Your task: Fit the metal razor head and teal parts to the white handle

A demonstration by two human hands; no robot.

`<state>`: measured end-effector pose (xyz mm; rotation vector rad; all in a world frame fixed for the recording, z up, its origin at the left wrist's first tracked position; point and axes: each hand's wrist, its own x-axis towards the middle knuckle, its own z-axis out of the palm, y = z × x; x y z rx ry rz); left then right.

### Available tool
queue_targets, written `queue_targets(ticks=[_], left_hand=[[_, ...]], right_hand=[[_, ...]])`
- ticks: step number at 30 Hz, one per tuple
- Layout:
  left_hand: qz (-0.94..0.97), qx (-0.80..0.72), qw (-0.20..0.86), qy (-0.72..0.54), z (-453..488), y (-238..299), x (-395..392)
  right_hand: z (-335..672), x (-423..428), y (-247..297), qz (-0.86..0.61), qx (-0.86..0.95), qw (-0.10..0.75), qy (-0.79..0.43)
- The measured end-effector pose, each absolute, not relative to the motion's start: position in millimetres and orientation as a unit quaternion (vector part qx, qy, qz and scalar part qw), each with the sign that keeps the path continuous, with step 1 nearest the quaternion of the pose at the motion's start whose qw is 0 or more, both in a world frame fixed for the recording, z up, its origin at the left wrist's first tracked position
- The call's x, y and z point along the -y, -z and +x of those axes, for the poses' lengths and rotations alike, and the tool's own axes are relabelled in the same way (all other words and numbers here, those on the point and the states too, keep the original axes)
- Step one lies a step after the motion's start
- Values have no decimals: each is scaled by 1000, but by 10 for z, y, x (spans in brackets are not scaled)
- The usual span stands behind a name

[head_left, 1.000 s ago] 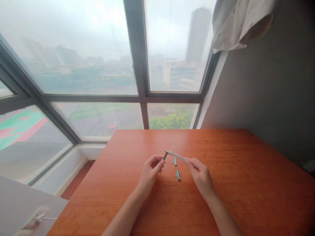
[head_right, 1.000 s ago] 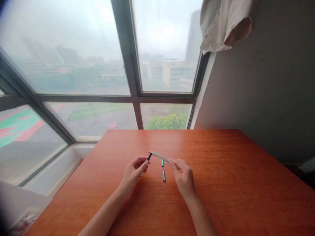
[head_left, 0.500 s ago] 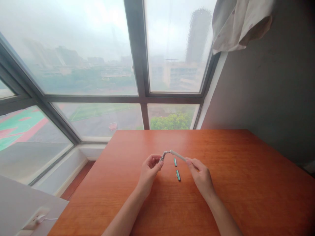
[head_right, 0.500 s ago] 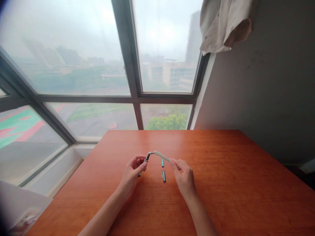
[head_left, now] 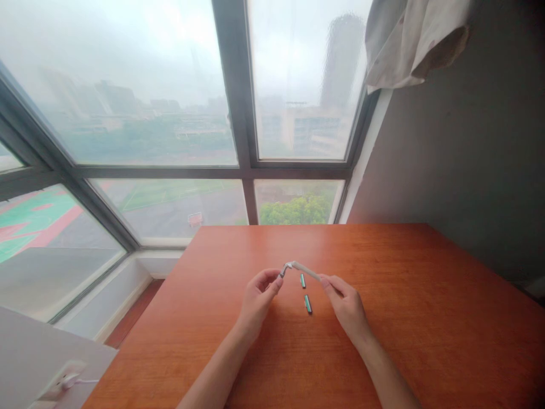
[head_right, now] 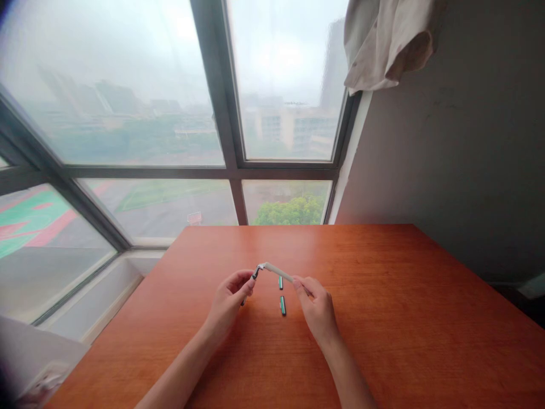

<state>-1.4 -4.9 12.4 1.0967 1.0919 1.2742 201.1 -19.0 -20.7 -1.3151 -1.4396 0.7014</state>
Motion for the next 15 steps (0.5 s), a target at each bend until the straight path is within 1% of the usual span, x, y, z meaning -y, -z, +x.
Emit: queue_targets(ticks=[9, 15], left_hand=[[452, -448, 545, -546, -10, -81, 33], [457, -433, 544, -554, -8, -53, 10]], right_hand=[[2005, 186, 202, -555, 579, 524, -287], [1981, 201, 160, -539, 590, 514, -311]])
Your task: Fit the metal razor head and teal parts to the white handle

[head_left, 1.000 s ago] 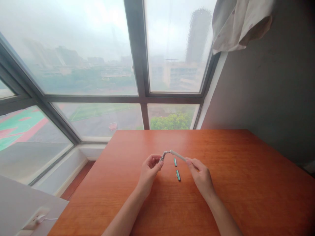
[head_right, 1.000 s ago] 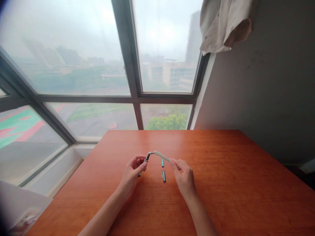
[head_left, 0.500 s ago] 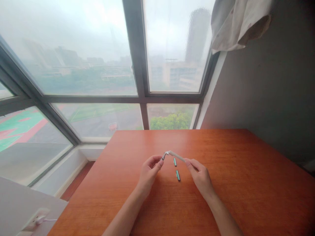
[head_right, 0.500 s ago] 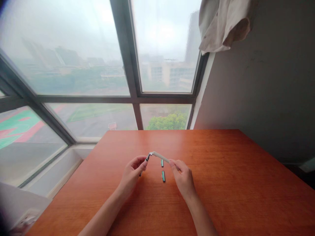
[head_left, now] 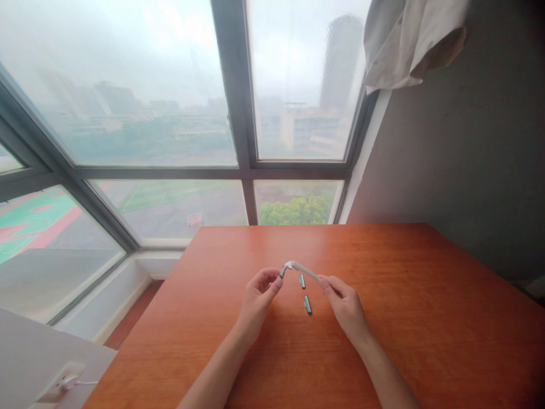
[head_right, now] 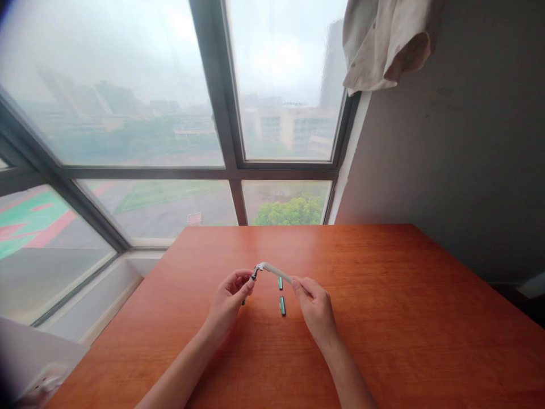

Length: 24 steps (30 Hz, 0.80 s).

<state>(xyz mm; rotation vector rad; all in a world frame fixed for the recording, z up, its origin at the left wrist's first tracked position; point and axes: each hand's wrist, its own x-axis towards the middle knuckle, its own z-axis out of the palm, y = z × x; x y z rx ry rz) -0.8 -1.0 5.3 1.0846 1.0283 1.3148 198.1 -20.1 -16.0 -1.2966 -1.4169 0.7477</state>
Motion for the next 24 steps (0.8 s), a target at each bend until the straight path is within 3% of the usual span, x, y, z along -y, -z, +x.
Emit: queue_targets(ticks=[24], left_hand=[[464, -421, 548, -554, -5, -53, 18]], right_hand=[[1957, 207, 150, -536, 574, 525, -326]])
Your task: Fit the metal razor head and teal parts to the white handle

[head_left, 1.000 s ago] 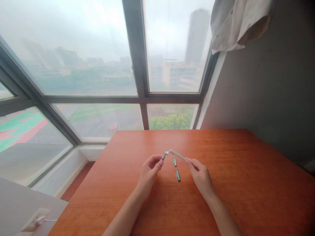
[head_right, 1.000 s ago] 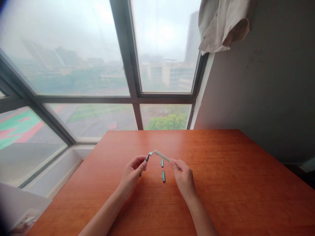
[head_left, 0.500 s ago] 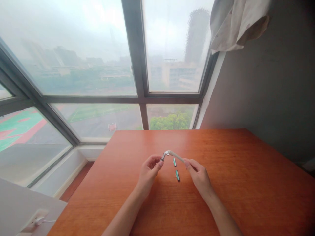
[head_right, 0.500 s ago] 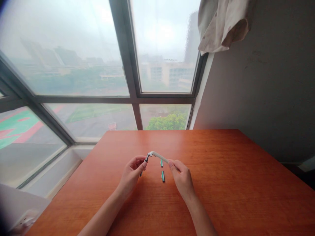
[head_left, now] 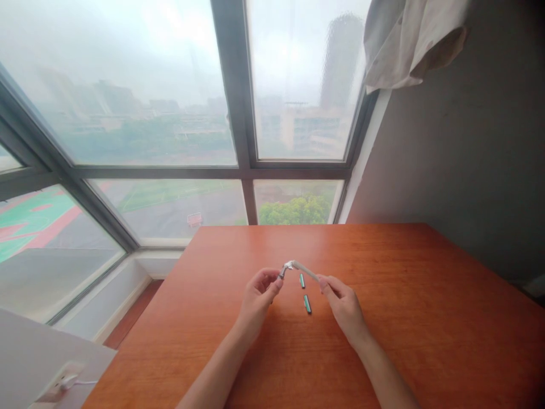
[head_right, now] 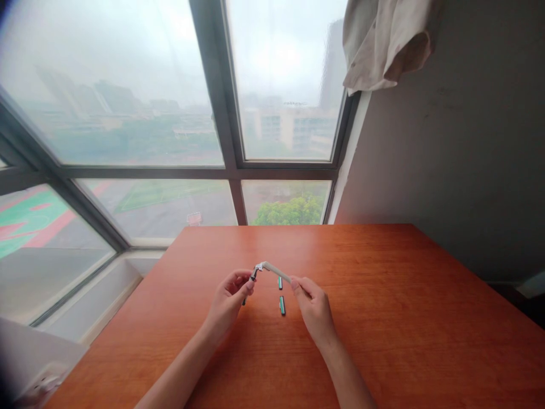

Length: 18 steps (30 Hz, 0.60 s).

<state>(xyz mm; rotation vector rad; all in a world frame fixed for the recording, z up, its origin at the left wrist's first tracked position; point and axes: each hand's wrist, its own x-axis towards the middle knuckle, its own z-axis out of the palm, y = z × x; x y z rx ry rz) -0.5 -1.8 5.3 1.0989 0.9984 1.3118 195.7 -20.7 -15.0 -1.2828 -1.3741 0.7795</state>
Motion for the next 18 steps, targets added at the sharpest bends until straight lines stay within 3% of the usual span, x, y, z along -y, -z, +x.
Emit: queue_targets(ticks=[18], left_hand=[[466, -431, 543, -550, -3, -76, 38]], right_hand=[[1973, 194, 200, -542, 571, 515, -339]])
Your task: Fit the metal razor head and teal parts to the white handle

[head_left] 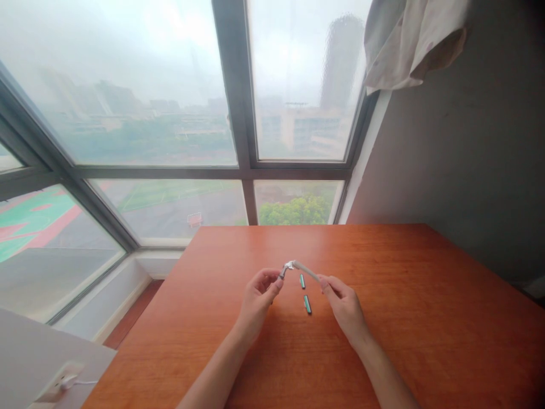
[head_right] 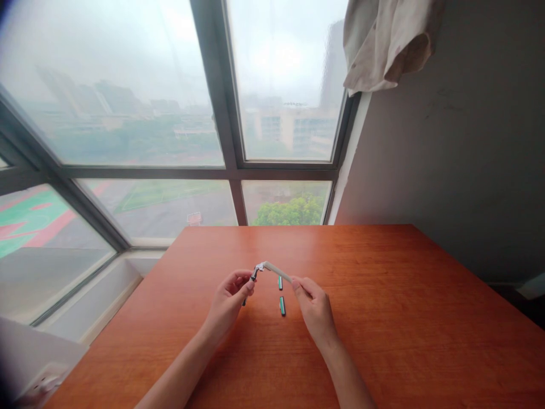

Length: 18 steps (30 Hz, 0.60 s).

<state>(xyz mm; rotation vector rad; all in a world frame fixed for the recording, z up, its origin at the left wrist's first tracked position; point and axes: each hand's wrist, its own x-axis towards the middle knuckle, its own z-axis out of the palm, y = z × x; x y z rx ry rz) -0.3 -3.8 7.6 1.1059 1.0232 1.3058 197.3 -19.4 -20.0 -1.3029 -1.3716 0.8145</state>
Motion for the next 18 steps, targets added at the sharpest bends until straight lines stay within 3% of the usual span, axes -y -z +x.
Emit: queue_targets(ticks=[18], left_hand=[[465, -424, 551, -548, -2, -44, 22]], right_hand=[[1970, 193, 213, -544, 570, 516, -336]])
